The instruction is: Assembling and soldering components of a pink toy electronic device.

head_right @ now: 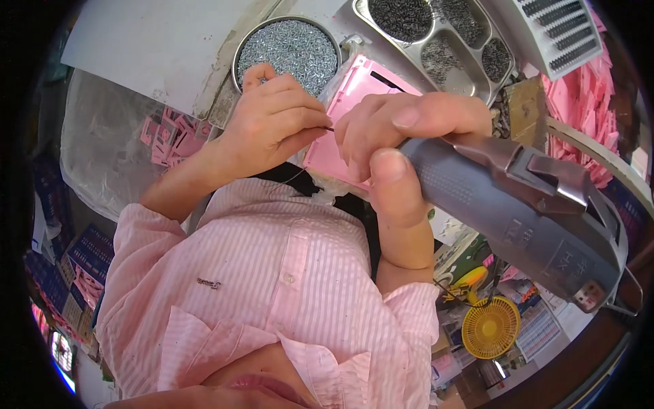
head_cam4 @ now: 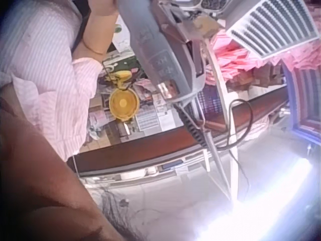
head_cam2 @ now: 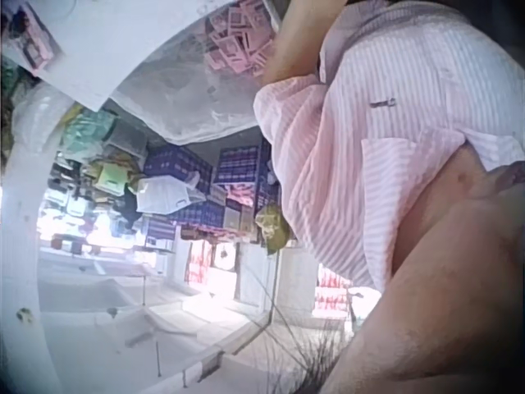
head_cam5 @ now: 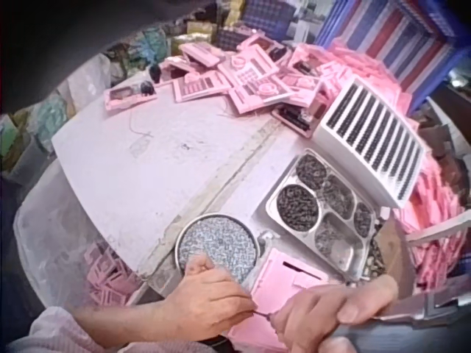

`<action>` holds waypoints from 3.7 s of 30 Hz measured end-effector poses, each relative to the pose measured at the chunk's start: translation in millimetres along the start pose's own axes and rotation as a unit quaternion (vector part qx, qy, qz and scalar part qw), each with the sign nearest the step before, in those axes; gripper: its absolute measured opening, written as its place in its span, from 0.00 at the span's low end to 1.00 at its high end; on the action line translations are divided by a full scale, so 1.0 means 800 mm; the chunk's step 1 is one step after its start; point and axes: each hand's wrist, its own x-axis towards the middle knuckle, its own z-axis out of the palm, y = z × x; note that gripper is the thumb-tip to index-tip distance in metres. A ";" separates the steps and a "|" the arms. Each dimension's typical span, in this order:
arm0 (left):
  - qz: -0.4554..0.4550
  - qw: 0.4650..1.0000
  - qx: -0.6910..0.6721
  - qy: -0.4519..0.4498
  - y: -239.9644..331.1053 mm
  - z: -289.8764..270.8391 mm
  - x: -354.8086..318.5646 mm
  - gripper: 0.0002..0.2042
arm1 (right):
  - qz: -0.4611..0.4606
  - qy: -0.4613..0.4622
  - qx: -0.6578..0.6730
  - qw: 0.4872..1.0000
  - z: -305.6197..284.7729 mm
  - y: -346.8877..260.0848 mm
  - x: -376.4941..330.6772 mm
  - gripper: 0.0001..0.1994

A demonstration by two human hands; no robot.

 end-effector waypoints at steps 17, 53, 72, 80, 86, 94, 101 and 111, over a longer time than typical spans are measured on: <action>-0.079 0.997 -0.002 0.002 -0.013 -0.039 -0.009 0.22 | 0.043 -0.027 -0.091 0.995 0.031 0.025 -0.079 0.12; -0.102 0.948 0.232 0.195 -0.191 -0.218 0.081 0.18 | 0.007 0.130 -0.003 0.991 -0.033 -0.082 -0.006 0.20; -0.213 0.963 0.154 0.056 -0.365 -0.178 0.434 0.17 | -0.001 0.268 -0.139 0.953 -0.116 -0.118 -0.030 0.30; -0.004 0.973 0.113 0.202 -0.013 -0.120 0.224 0.10 | -0.149 0.300 -0.419 0.844 -0.046 -0.100 -0.087 0.53; 0.084 0.996 -0.039 -0.018 0.174 -0.025 0.062 0.20 | 0.133 0.212 0.027 0.968 -0.005 -0.012 -0.118 0.32; 0.100 0.989 0.037 -0.098 0.138 -0.006 -0.015 0.16 | 0.198 0.264 -0.082 0.941 -0.071 -0.025 -0.154 0.24; 0.101 0.984 0.040 -0.143 0.062 0.045 -0.029 0.08 | 0.199 0.123 -0.686 0.689 -0.123 -0.019 -0.137 0.26; 0.057 0.981 0.044 -0.178 0.057 0.026 -0.019 0.08 | 0.188 -0.011 -0.694 0.695 -0.126 -0.032 -0.088 0.16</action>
